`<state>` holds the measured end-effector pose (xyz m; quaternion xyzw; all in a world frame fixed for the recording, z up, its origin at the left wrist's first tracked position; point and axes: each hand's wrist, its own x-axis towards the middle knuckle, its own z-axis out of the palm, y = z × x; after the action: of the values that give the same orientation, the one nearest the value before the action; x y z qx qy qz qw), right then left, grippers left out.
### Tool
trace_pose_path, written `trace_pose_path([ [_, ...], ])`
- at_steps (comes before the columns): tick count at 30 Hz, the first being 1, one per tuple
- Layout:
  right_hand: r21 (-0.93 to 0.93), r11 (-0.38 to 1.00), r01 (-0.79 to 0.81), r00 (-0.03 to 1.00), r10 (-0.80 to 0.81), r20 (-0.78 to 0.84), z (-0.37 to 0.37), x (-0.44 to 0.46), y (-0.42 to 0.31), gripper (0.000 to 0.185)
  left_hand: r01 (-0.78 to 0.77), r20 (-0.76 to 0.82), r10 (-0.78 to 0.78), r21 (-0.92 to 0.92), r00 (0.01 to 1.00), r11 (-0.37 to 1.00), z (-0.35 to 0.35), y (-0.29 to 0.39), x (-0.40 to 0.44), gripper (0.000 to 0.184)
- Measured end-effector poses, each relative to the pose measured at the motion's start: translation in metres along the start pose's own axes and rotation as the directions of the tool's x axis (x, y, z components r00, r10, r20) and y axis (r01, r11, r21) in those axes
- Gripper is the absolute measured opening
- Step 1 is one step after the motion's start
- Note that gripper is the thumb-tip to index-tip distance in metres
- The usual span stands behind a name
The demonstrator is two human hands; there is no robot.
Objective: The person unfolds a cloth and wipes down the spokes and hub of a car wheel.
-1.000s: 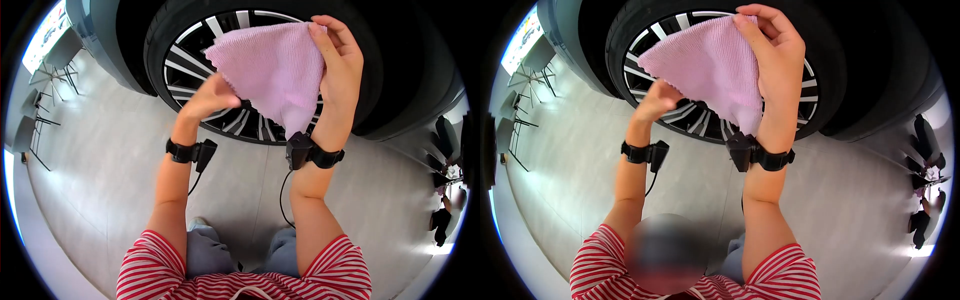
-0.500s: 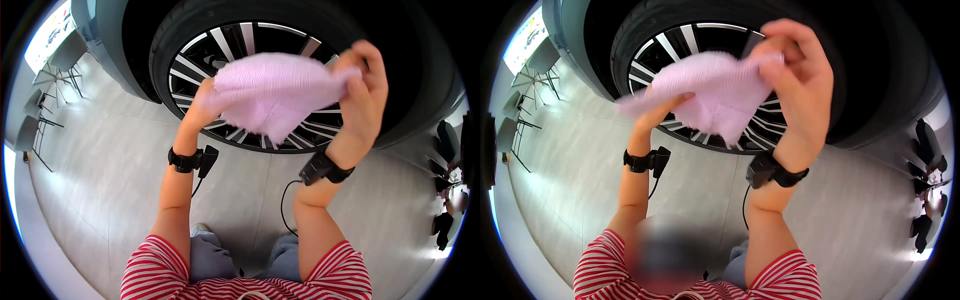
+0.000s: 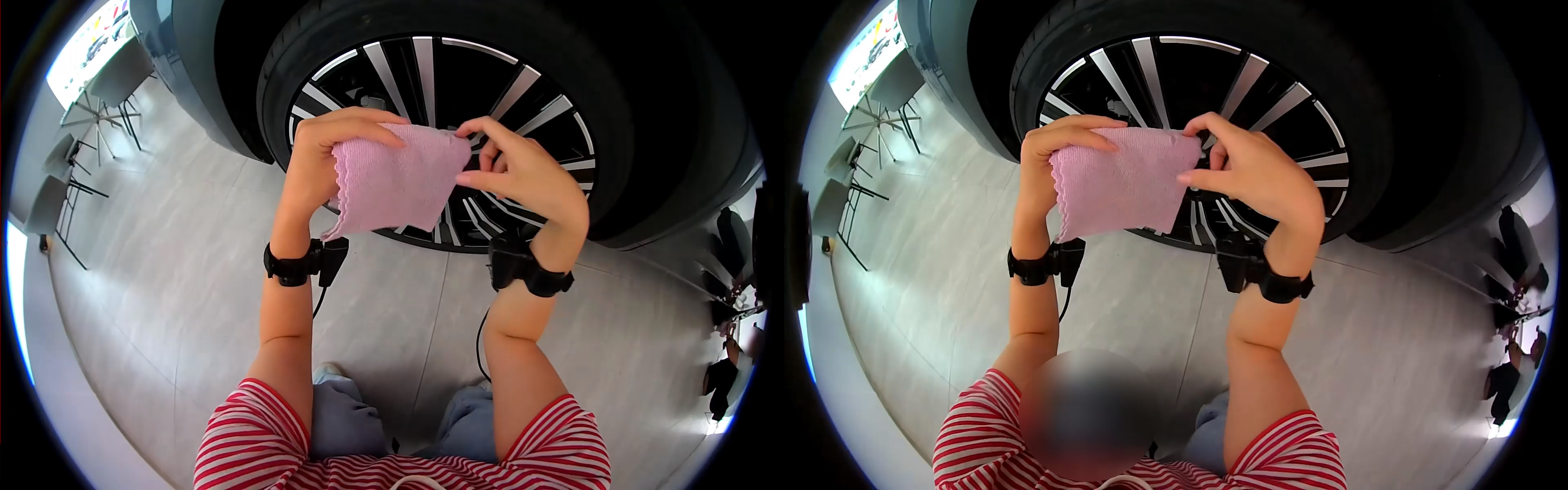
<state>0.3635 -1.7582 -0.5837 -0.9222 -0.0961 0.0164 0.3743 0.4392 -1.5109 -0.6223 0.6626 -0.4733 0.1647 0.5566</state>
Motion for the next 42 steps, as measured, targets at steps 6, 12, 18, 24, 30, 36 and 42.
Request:
trace_pose_path([
  [6, -0.054, 0.967, 0.248, 0.967, -0.250, -0.052, 0.016, 0.016, 0.002, 0.039, -0.110, 0.050, 0.110, -0.018, 0.993, 0.994, -0.007, 0.005, 0.002, 0.017],
  [12, 0.094, 0.971, 0.222, 0.942, -0.188, -0.279, 0.008, 0.010, 0.006, 0.019, 0.207, 0.207, -0.229, 0.124, 0.951, 0.970, -0.019, 0.011, -0.002, 0.024],
  [18, 0.131, 0.970, 0.204, 0.862, -0.115, -0.495, 0.008, -0.002, -0.018, 0.018, 0.126, 0.247, -0.166, 0.169, 0.955, 0.977, -0.022, 0.026, 0.001, 0.053],
  [24, 0.319, 0.924, 0.211, 0.836, -0.001, -0.548, 0.030, 0.016, -0.033, 0.017, 0.290, -0.031, -0.289, 0.174, 0.957, 0.941, -0.011, 0.019, 0.004, 0.032],
  [30, 0.172, 0.904, 0.390, 0.616, -0.118, -0.779, 0.047, 0.042, -0.028, 0.032, 0.002, -0.470, 0.197, 0.389, 0.860, 0.921, 0.024, -0.015, 0.023, 0.018],
  [36, 0.071, 0.845, 0.530, 0.365, -0.152, -0.918, 0.085, 0.077, -0.027, 0.052, 0.131, -0.654, 0.309, 0.532, 0.690, 0.836, 0.042, -0.046, 0.029, 0.022],
  [42, -0.116, 0.770, 0.627, 0.132, -0.252, -0.959, 0.104, 0.098, -0.003, 0.034, 0.172, -0.666, 0.316, 0.560, 0.676, 0.810, 0.053, -0.055, 0.016, 0.027],
])
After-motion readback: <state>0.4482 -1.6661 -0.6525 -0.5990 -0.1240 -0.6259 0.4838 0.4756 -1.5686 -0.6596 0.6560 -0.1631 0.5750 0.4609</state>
